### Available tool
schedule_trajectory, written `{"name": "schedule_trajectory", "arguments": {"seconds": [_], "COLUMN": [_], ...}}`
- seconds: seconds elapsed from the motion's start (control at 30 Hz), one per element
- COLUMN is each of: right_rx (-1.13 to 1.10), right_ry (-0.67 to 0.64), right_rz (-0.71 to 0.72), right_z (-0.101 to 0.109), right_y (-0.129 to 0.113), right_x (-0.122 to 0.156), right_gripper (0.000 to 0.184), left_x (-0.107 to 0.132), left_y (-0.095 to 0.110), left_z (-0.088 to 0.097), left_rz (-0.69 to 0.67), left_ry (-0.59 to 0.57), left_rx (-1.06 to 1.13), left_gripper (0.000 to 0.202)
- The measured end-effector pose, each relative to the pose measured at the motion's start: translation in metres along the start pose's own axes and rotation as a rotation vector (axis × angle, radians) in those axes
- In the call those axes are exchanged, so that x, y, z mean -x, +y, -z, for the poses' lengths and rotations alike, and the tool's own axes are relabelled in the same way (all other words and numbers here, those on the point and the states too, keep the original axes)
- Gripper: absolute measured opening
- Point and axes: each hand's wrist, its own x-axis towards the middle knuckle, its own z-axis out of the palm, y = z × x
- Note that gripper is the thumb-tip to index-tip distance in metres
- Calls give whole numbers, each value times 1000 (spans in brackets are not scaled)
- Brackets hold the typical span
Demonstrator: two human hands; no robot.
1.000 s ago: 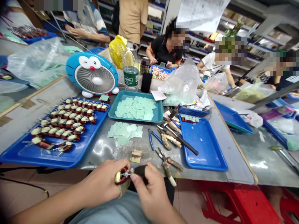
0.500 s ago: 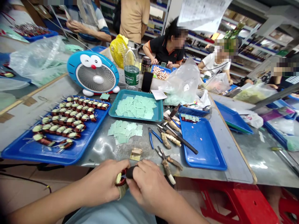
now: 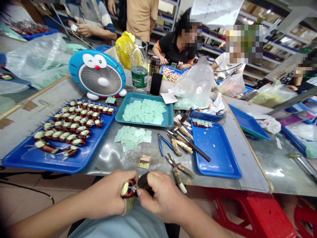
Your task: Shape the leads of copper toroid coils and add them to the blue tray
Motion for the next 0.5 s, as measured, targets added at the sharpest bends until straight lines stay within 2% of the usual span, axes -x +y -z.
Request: {"name": "schedule_trajectory", "arguments": {"seconds": [0.13,0.2,0.3,0.4,0.5], "right_rx": [-69,-55,91,292,358], "right_ry": [-9,-8,52,177,310], "right_rz": [-71,-58,91,250,301], "right_z": [3,4,1,-5,-11], "right_y": [-1,-1,-2,-2,-4], "right_x": [2,1,-2,-4,-1], "right_gripper": [10,8,12,16,10], "left_x": [1,1,0,0,0], "left_y": [0,0,-1,1,5], "left_z": [1,2,1,0,-3], "left_rz": [26,28,5,-41,-85], "left_ry": [-12,0,51,101,137], "left_rx": [37,39,-6,-44,-38], "left_gripper": [13,13,13,17,17]}}
